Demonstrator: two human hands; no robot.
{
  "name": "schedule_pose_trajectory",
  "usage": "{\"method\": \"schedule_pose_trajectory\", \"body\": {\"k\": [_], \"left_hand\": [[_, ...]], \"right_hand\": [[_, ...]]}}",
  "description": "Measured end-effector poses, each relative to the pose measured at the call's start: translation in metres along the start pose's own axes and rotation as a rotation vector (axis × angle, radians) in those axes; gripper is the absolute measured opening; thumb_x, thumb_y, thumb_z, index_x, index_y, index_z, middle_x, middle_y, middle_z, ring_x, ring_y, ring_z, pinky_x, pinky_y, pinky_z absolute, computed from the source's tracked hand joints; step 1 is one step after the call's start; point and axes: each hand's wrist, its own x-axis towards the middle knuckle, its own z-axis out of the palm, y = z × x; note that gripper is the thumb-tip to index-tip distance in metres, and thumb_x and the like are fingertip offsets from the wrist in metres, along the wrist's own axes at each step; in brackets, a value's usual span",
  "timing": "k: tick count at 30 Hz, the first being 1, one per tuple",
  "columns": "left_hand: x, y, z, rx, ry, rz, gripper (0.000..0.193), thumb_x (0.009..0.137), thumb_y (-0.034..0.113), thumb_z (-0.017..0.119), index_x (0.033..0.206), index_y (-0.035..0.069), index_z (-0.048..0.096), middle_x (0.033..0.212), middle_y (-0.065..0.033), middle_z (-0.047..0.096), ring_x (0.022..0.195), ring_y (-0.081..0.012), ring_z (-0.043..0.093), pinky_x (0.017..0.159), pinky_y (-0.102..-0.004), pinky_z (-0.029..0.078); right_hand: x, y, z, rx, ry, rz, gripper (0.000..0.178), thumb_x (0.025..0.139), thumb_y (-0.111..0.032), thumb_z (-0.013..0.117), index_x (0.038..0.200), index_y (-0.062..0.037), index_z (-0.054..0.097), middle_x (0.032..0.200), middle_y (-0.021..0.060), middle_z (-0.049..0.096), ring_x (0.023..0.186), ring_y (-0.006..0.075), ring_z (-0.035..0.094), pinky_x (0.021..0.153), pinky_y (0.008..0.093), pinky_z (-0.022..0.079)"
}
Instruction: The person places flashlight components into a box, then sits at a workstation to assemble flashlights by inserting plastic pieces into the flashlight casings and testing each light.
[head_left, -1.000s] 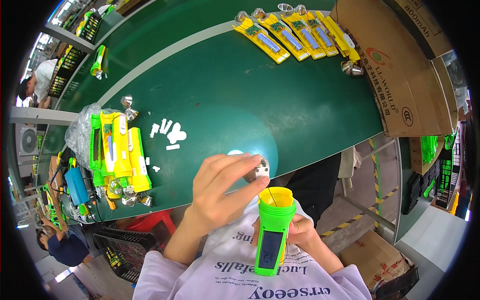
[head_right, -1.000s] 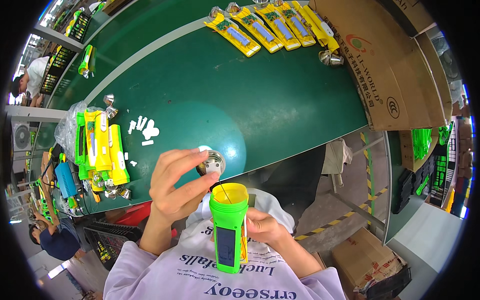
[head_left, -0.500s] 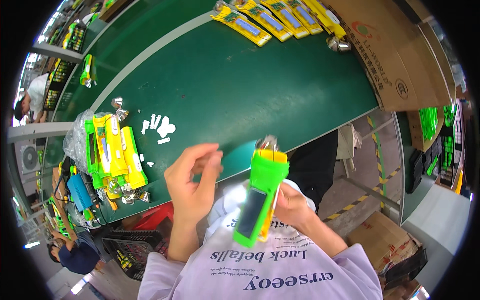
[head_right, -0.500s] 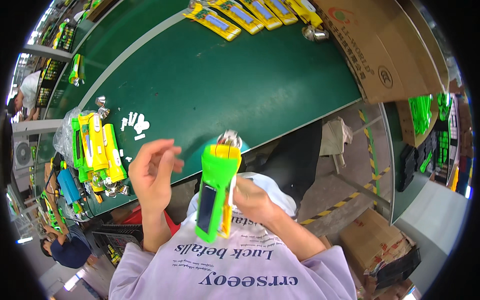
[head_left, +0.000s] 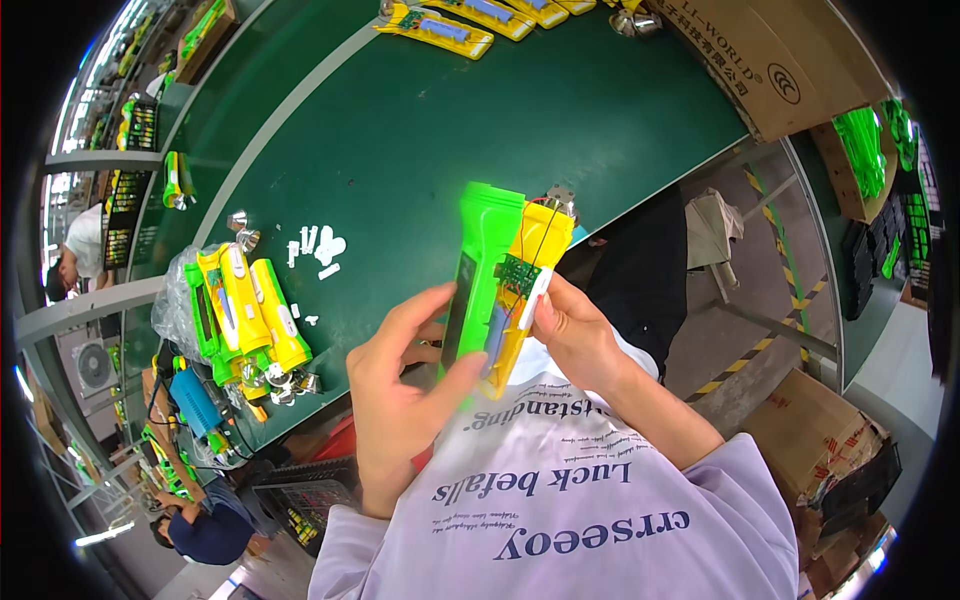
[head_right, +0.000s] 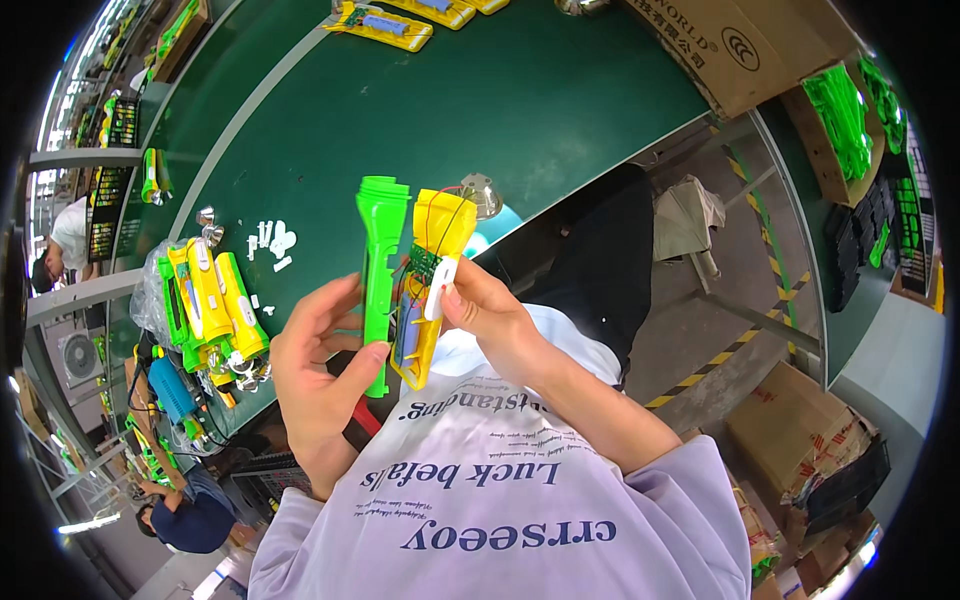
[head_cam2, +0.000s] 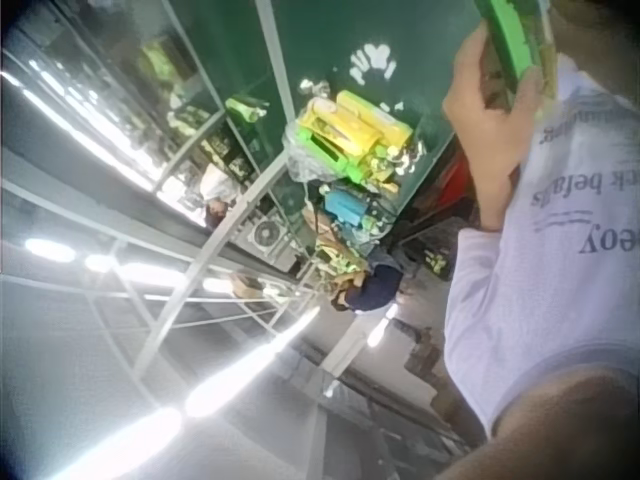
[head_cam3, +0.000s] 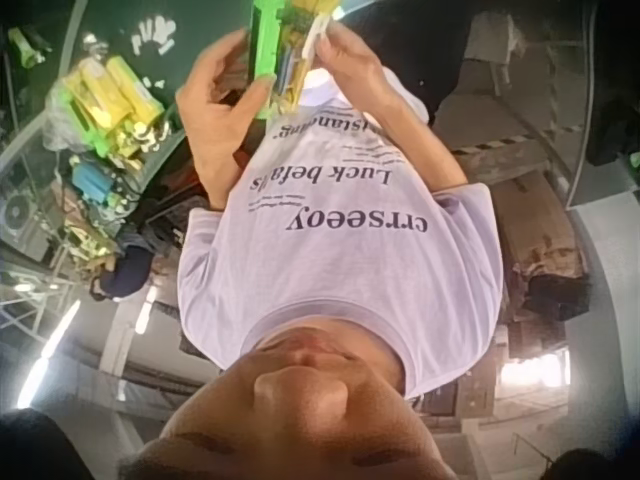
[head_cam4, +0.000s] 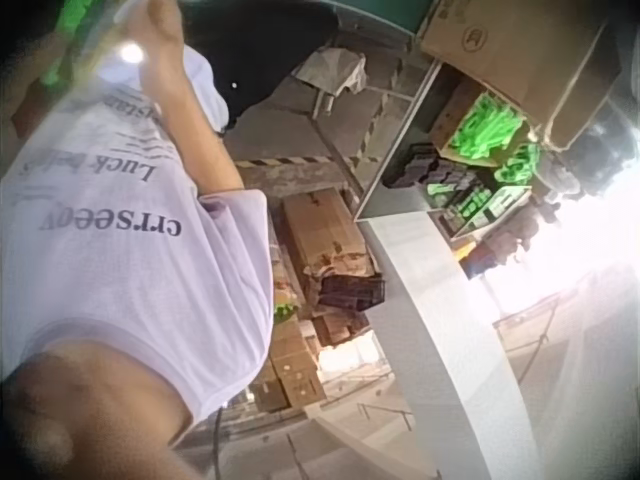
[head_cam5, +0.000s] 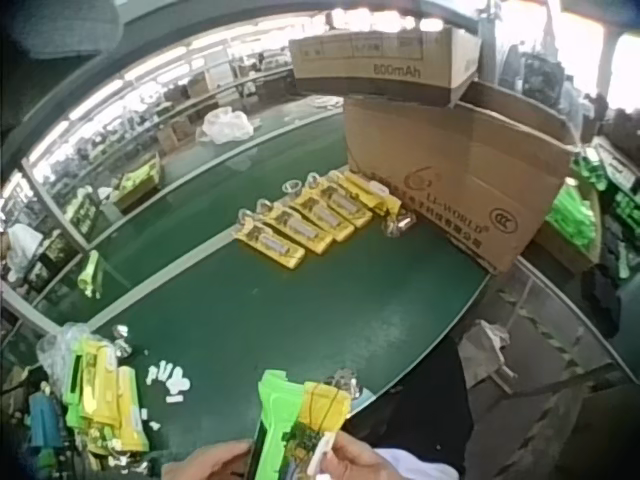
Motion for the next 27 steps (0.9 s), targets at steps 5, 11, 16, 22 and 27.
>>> {"method": "schedule_pose_trajectory", "body": {"k": [5,11,16,22,27], "left_hand": [[-0.009,-0.002,0.004,0.194,0.016,0.154,0.051,0.07,0.0,0.079,0.118,-0.004,0.062,0.111,-0.017,0.069,0.09,-0.0212,0.07,0.073,-0.0303,0.057],[-0.01,-0.007,0.014,0.3,0.022,0.198,0.051,0.07,0.005,0.081,0.117,-0.002,0.063,0.114,-0.0182,0.068,0.093,-0.0242,0.07,0.074,-0.0315,0.058],[-0.009,-0.008,0.016,0.366,-0.03,0.239,0.05,0.07,0.005,0.08,0.117,0.0,0.064,0.115,-0.0194,0.067,0.098,-0.0291,0.07,0.079,-0.0335,0.057],[-0.009,-0.007,0.018,0.428,-0.037,0.257,0.05,0.069,0.005,0.08,0.116,-0.001,0.064,0.115,-0.0195,0.067,0.101,-0.0316,0.069,0.082,-0.0346,0.056],[-0.009,-0.013,0.024,0.43,0.018,0.285,0.05,0.069,0.005,0.079,0.116,-0.003,0.065,0.113,-0.0201,0.068,0.098,-0.0318,0.069,0.081,-0.0346,0.057]], "right_hand": [[0.001,-0.004,0.005,-0.053,0.01,-0.082,0.052,0.101,-0.038,0.048,0.142,-0.0064,0.039,0.118,0.0034,0.059,0.104,0.0131,0.057,0.086,0.0302,0.048],[-0.002,-0.003,0.006,-0.018,-0.037,-0.11,0.048,0.102,-0.033,0.048,0.141,-0.0055,0.04,0.116,0.0043,0.058,0.103,0.0135,0.057,0.085,0.0312,0.049],[-0.006,-0.002,0.003,-0.033,-0.054,-0.147,0.045,0.103,-0.031,0.047,0.139,-0.0044,0.043,0.112,0.0049,0.059,0.1,0.0134,0.057,0.085,0.031,0.049],[-0.006,-0.007,0.003,-0.062,-0.064,-0.146,0.042,0.104,-0.03,0.046,0.137,-0.0032,0.044,0.111,0.0052,0.059,0.097,0.0131,0.058,0.085,0.0307,0.049],[-0.005,-0.011,0.006,-0.142,-0.07,-0.136,0.039,0.104,-0.03,0.046,0.132,-0.0025,0.046,0.107,0.0046,0.059,0.095,0.0115,0.057,0.084,0.0299,0.049]]}}
